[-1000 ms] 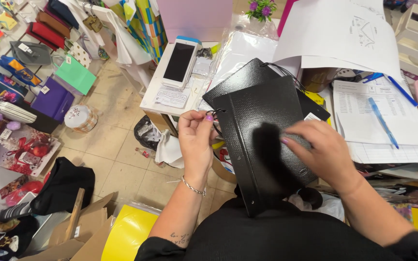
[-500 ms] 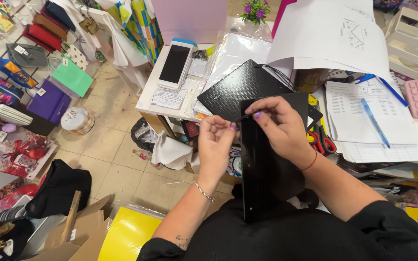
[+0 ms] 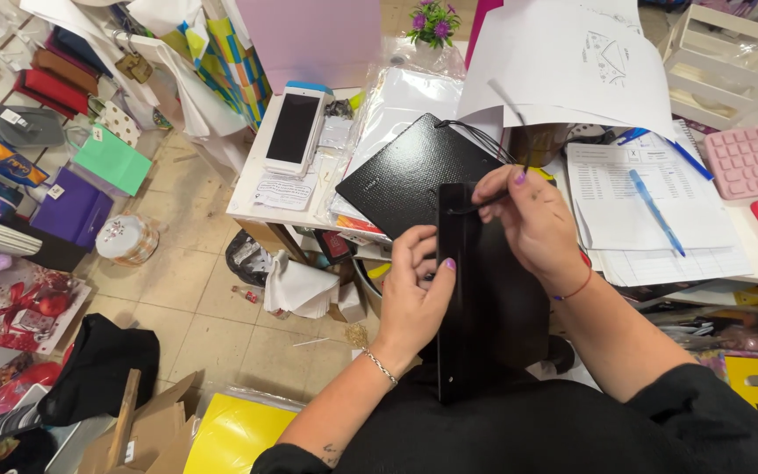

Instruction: The person assembles a black binder by inserting a black elastic cord through the side holes to secure the cover. They then attach a white barcode sticker to the front of the binder and inspect the finished product.

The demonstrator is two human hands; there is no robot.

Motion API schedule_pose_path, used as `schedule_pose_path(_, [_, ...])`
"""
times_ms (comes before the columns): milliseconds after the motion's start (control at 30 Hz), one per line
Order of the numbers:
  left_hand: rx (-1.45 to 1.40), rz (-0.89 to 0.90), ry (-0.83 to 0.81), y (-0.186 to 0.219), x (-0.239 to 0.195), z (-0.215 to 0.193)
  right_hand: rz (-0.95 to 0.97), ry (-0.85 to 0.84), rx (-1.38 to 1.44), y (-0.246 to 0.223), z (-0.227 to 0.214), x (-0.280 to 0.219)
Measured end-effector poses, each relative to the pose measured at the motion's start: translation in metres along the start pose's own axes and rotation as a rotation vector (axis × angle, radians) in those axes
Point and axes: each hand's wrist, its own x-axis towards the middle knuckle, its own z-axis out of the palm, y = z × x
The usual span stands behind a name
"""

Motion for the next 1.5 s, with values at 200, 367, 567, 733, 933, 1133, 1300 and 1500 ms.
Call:
schedule_pose_path(200, [0.038, 0.011, 0.037, -0.008, 0.010, -0.020, -0.111, -0.013, -0.190, -0.022, -0.013, -0.023])
schedule_pose_path(367, [0.128, 0.027, 0.018, -0.005, 0.016, -0.021, -0.149, -0.150, -0.391, -0.029, -0.029, -0.041])
schedule_pose_path(567, [0.180, 0.027, -0.027, 0.018, 0.020, -0.011, -0.135, -0.246, -0.519, -0.036, -0.040, -0.069])
schedule_pose_path(733, [0.164, -0.010, -0.017, 0.014, 0.019, 0.011, -0.156, -0.166, -0.488, -0.041, -0.055, -0.088])
schedule_pose_path(933, [0.197, 0.028, -0.067, 0.010, 0.018, 0.045, -0.172, -0.044, -0.349, -0.063, -0.091, -0.099])
schedule_pose_path(1133, [0.275, -0.085, -0.265, 0.028, 0.020, 0.100, -0.374, 0.052, -0.855, -0.097, -0.140, -0.091])
schedule_pose_path(1300, [0.265, -0.159, -0.396, 0.025, 0.035, 0.158, -0.478, 0.221, -0.942, -0.124, -0.190, -0.074])
schedule_pose_path(1500, [0.238, -0.178, -0.398, 0.021, 0.045, 0.214, -0.560, -0.017, -1.163, -0.149, -0.234, -0.069])
